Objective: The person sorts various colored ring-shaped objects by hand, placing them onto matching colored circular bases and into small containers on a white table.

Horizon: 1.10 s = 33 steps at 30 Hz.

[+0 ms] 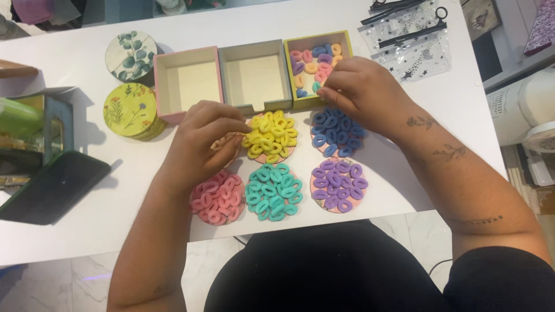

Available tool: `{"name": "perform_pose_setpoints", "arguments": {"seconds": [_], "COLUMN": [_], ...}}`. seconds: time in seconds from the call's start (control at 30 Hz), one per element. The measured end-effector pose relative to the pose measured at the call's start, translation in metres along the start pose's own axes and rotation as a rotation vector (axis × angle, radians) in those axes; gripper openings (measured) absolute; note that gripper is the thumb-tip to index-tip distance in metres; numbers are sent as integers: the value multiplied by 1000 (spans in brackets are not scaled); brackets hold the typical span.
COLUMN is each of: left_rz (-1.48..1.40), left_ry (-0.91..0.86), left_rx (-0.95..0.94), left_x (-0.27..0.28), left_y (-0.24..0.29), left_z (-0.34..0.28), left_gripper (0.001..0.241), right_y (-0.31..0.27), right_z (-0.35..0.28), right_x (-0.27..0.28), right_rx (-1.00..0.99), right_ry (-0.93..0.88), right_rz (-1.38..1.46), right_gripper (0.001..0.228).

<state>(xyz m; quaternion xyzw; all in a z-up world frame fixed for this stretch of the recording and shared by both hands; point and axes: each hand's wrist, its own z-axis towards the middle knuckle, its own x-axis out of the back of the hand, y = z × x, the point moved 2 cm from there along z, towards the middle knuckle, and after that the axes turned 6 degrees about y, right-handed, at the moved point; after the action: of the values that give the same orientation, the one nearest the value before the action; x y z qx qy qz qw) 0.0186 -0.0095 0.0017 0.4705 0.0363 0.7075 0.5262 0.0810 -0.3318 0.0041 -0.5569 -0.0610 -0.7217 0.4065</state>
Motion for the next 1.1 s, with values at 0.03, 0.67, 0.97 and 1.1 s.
{"name": "perform_pose_setpoints", "arguments": {"seconds": [0.03, 0.67, 0.97, 1.1], "left_rz": [-3, 42, 35, 33], "left_ry": [-6, -112, -118, -121], "left_rx": [-7, -35, -50, -47], "left_x": [2, 3, 4, 4], "left_y": [4, 8, 11, 11], "left_z": [3, 4, 5, 5], "left_gripper": [13, 10, 10, 12], "right_y": [11, 36, 51, 50], "right_z": [7, 67, 64, 63], "right_x": [-1, -33, -39, -42], "right_rx": [-7, 42, -13, -26], "right_ry": [6, -532, -493, -448], "right_rz": [-3, -413, -472, -420], "right_gripper": [25, 22, 18, 32]}}
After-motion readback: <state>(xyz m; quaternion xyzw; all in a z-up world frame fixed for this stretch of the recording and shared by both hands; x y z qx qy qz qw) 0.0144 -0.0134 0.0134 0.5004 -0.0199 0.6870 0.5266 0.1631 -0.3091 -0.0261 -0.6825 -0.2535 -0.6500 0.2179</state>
